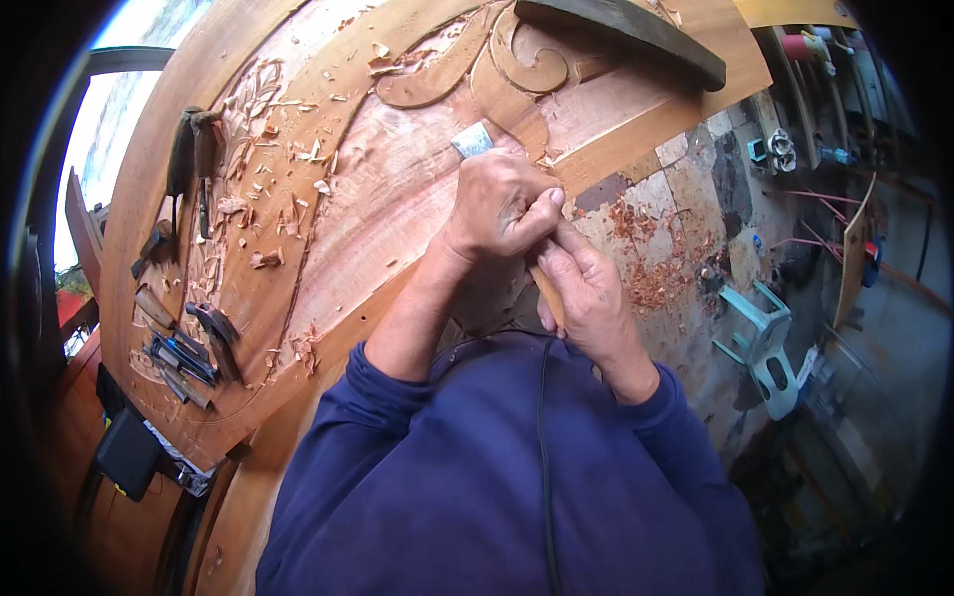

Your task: The person uses a chisel to carve decorative floral patterns into a wooden panel, removing wood shavings by hand and with the tool.

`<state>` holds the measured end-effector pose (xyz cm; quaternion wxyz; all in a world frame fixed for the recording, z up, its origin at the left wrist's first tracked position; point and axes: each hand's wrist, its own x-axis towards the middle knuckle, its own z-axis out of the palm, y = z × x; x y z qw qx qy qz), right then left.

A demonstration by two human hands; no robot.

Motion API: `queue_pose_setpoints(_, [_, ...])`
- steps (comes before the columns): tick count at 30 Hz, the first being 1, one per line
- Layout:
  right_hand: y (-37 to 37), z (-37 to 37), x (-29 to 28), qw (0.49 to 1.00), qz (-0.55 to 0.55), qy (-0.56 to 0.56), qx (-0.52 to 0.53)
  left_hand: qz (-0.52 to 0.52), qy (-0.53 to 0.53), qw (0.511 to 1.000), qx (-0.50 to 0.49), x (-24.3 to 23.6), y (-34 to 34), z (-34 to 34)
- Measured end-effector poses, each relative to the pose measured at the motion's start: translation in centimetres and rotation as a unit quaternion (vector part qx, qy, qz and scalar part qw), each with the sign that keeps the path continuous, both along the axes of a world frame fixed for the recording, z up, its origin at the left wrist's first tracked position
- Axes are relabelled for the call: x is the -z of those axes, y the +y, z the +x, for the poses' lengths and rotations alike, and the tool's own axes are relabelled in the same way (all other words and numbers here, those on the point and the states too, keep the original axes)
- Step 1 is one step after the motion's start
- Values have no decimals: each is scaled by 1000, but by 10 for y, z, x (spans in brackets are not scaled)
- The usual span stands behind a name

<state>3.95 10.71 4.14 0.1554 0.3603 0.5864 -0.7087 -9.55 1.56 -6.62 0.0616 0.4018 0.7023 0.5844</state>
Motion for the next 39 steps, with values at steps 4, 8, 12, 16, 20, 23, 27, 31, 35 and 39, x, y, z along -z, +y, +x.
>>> queue_pose_setpoints(4, [-3,20,-14,1000,6,-18,0,-26,7,999,30,-6,-5,23])
queue_pose_setpoints(8, [10,17,-4,1000,-8,-1,-27,-21,11,1000,13,-5,-1,19])
queue_pose_setpoints(12, [11,14,-9,999,25,-5,-36,-24,34,999,7,-3,2,19])
queue_pose_setpoints(16, [15,-7,2,993,68,48,-84,-44,35,998,-14,8,9,-9])
queue_pose_setpoints(20, [17,0,-3,996,33,41,-73,-59,27,998,-5,1,2,11])
queue_pose_setpoints(23, [16,-3,-10,998,-15,11,-56,-31,4,999,-25,2,2,11])
queue_pose_setpoints(27, [12,-3,-5,1000,7,0,-26,-28,-1,1000,-12,6,2,4])
queue_pose_setpoints(31, [16,-25,14,996,36,68,-50,-34,46,997,-48,17,10,-18])
queue_pose_setpoints(35, [23,-12,-1,995,31,44,-79,-37,43,998,-37,10,7,0])
queue_pose_setpoints(39, [23,-16,-11,999,6,-7,-49,-22,1,999,-29,5,6,2])
